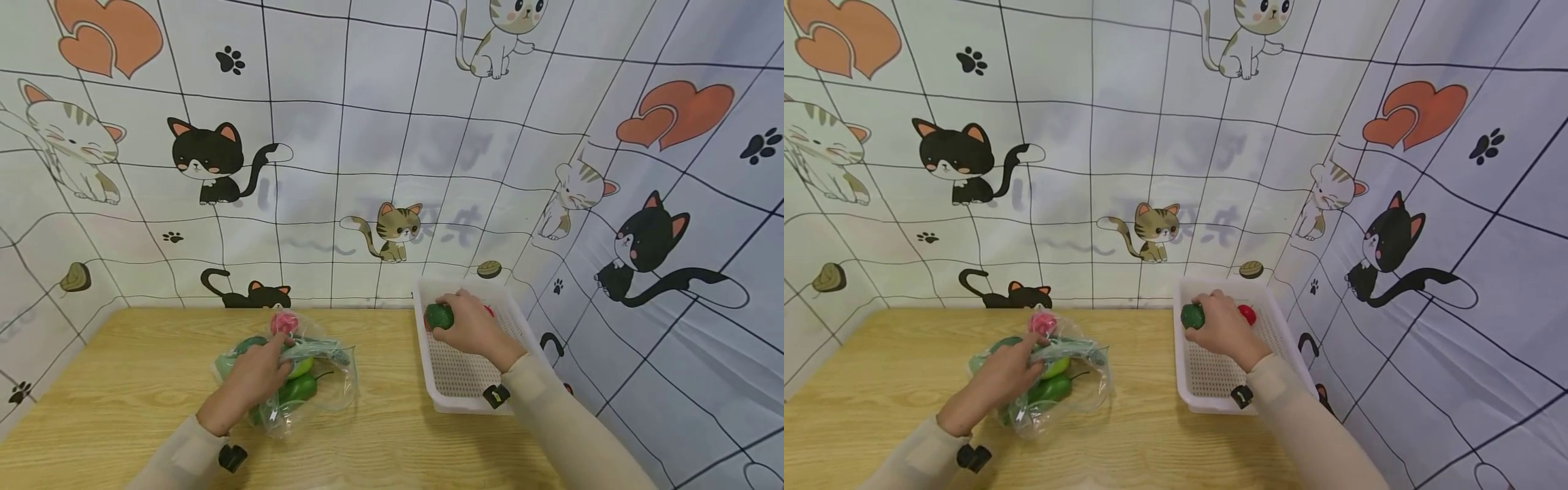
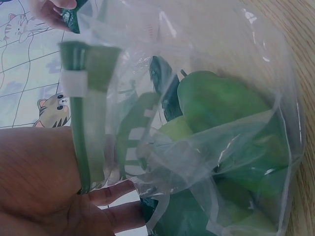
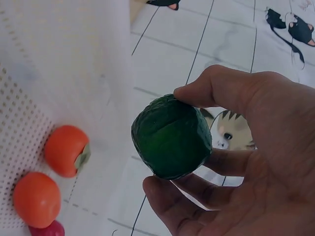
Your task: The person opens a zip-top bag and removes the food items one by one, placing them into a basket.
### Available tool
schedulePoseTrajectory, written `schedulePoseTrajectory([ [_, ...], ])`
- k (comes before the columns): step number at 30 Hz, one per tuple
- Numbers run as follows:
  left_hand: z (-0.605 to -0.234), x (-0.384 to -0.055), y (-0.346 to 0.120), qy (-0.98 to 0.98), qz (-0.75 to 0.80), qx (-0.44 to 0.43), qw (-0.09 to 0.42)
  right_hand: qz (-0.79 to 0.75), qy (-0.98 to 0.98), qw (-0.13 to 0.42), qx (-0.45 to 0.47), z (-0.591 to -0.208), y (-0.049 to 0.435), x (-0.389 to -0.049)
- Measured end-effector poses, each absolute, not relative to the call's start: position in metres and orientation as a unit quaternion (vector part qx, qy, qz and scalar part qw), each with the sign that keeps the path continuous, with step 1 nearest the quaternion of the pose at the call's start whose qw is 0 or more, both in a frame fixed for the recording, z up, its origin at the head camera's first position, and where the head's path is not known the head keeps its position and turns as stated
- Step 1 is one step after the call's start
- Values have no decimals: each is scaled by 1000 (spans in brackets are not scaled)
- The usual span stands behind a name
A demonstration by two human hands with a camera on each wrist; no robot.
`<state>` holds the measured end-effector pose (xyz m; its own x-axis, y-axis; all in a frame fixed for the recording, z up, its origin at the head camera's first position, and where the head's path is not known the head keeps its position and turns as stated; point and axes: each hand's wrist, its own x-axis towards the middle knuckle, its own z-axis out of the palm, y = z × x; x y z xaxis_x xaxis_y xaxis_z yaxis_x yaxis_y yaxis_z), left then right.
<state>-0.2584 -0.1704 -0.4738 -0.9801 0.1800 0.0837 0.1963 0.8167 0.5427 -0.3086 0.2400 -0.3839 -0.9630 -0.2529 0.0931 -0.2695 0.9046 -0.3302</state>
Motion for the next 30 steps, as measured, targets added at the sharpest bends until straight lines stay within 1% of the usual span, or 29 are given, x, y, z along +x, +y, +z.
schedulePoseTrajectory([
  [9,-475,-259,-173,-952,-289,-96,17,144,-984,-9,104,-391,275,-335],
  [13,-475,-258,-174,-953,-289,-94,15,146,-985,-34,88,-392,292,-345],
  [16,-475,-258,-174,-953,-288,-94,17,159,-983,-57,72,-400,307,-354],
  [17,-476,-258,-174,-953,-288,-94,18,161,-983,-57,74,-408,316,-363],
  [19,-476,-258,-174,-953,-289,-94,17,156,-984,-69,60,-414,325,-370],
  [23,-477,-258,-175,-952,-291,-95,16,121,-989,-80,31,-416,332,-372],
  [25,-478,-259,-175,-952,-291,-96,17,102,-991,-91,7,-410,327,-365],
  [30,-478,-260,-176,-951,-294,-95,17,59,-993,-98,-4,-420,330,-365],
])
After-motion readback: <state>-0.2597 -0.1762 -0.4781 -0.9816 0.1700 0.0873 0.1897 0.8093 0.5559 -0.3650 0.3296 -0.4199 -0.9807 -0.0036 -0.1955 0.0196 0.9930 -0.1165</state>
